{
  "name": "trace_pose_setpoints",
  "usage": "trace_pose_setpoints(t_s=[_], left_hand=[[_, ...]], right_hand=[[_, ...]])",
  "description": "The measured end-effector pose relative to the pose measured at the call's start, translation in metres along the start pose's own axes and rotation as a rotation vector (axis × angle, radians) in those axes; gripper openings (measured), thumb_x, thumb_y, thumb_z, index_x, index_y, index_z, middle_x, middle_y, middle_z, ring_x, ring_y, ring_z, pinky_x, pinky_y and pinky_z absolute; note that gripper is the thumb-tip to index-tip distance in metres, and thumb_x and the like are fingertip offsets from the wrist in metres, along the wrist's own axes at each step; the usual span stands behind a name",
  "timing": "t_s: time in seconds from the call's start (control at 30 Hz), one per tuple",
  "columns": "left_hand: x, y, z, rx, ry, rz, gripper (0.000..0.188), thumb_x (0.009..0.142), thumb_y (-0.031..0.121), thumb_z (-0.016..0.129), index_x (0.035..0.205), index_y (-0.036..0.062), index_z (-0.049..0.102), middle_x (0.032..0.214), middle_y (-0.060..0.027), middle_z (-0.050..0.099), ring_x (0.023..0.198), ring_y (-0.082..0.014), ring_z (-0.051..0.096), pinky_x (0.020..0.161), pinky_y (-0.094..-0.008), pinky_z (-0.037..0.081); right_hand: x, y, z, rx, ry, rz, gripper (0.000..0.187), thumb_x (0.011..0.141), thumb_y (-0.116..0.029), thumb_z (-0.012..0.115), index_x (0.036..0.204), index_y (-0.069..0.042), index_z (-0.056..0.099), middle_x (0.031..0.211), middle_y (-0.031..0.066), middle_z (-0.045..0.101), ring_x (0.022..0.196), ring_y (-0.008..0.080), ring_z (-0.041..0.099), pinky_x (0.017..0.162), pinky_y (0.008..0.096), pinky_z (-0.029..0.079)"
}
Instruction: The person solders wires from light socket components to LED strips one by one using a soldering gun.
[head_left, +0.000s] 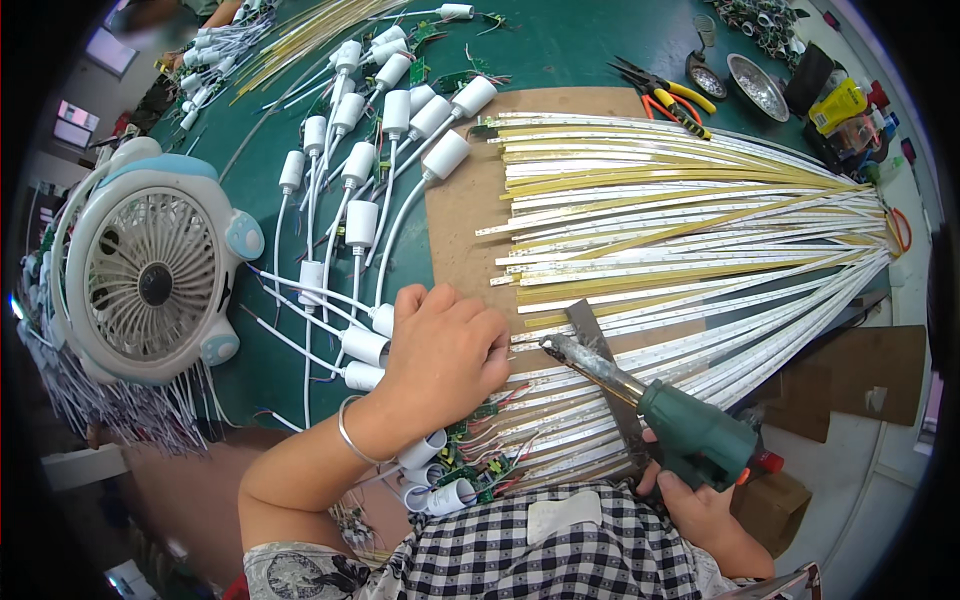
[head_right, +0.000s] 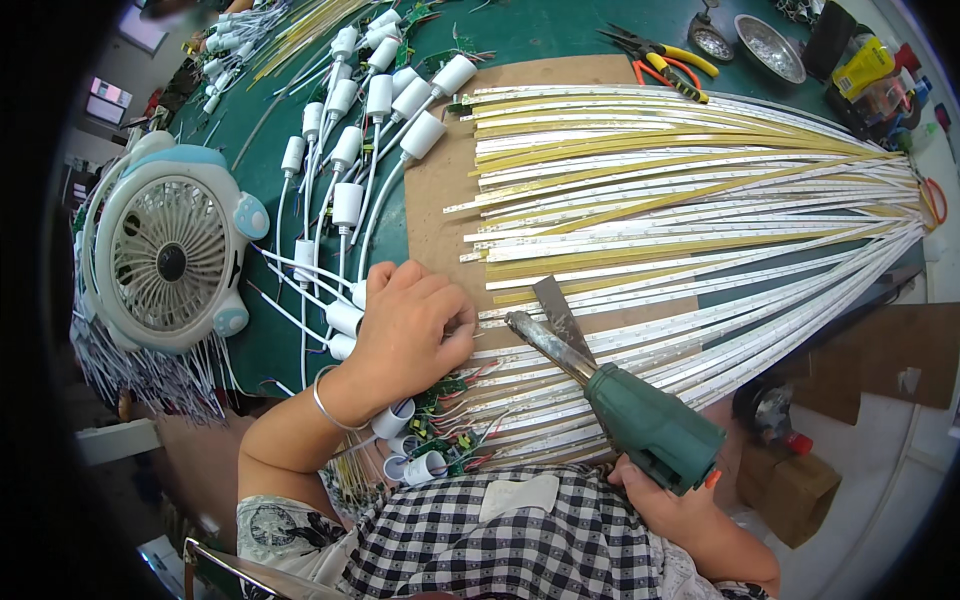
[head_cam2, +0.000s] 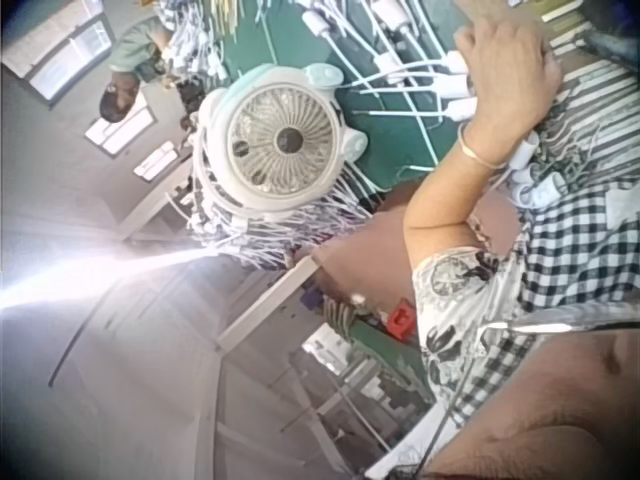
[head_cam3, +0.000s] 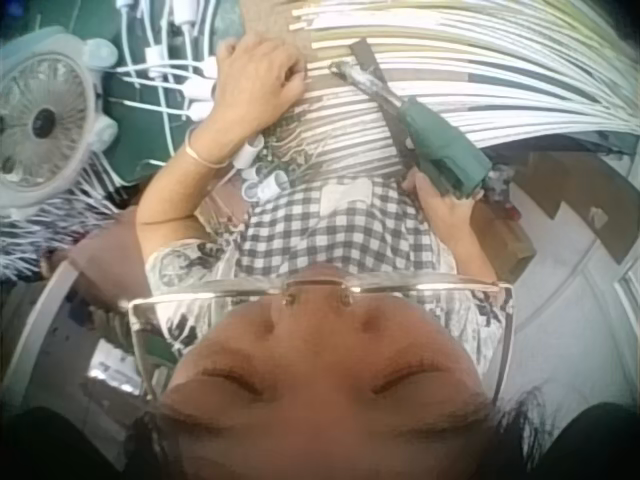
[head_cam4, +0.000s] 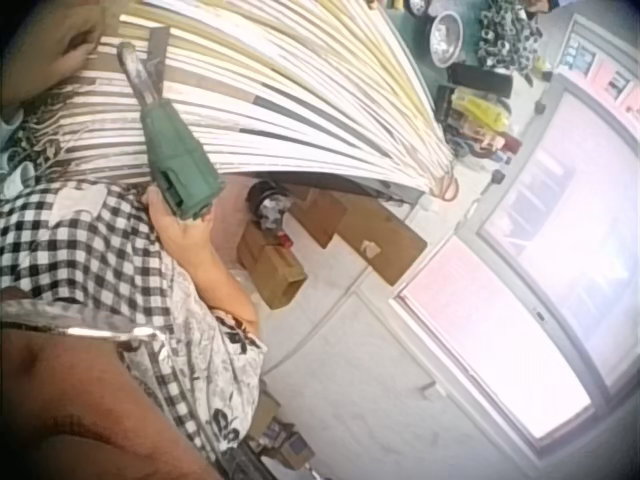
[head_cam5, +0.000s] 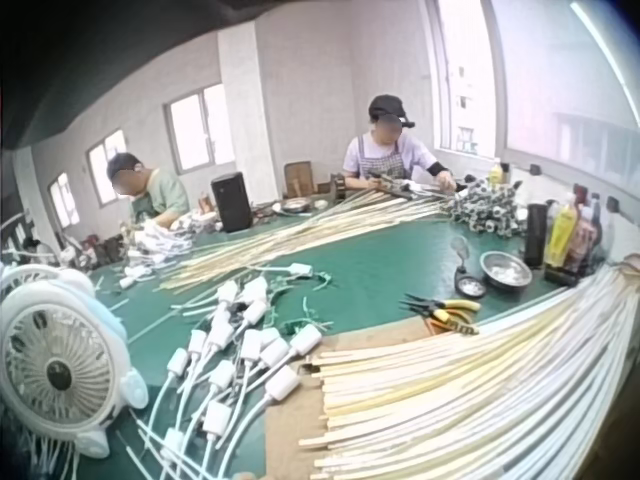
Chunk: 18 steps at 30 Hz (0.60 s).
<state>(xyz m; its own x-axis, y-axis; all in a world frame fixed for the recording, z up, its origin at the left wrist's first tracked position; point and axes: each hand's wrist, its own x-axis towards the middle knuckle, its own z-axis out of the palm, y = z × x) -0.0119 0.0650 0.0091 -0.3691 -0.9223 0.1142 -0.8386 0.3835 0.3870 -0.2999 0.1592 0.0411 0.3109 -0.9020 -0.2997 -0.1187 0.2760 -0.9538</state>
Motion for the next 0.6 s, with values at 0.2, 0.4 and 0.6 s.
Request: trace_pose_setpoints(t_s=[0.2,0.4,0.6], left_hand=[[-0.004,0.0,-0.004,-0.029,-0.009,0.001,0.007,0.069,0.013,0.064,0.073,0.0135,0.059,0.077,-0.0002,0.056,0.082,-0.0206,0.051,0.079,-0.0386,0.032],[-0.011,-0.002,-0.01,-0.023,-0.038,0.106,0.012,0.068,0.013,0.069,0.077,0.013,0.061,0.085,-0.0007,0.053,0.086,-0.0205,0.05,0.082,-0.0387,0.032],[-0.012,-0.006,-0.008,0.111,-0.091,0.208,0.015,0.069,0.012,0.07,0.081,0.0127,0.061,0.086,-0.0012,0.053,0.087,-0.0215,0.05,0.082,-0.0367,0.035]], right_hand=[[0.0,0.002,-0.002,-0.038,-0.023,-0.014,0.044,0.083,0.001,0.052,0.126,0.005,0.041,0.12,0.0173,0.053,0.071,0.0218,0.062,0.065,0.0326,0.053],[0.0,0.002,-0.004,-0.105,-0.056,0.03,0.044,0.083,0.003,0.051,0.126,0.004,0.041,0.121,0.0162,0.053,0.073,0.0201,0.062,0.068,0.0315,0.051],[0.0,0.003,-0.003,-0.136,-0.045,0.031,0.044,0.084,0.002,0.051,0.126,0.004,0.042,0.12,0.0161,0.054,0.074,0.0201,0.062,0.068,0.0316,0.051]])
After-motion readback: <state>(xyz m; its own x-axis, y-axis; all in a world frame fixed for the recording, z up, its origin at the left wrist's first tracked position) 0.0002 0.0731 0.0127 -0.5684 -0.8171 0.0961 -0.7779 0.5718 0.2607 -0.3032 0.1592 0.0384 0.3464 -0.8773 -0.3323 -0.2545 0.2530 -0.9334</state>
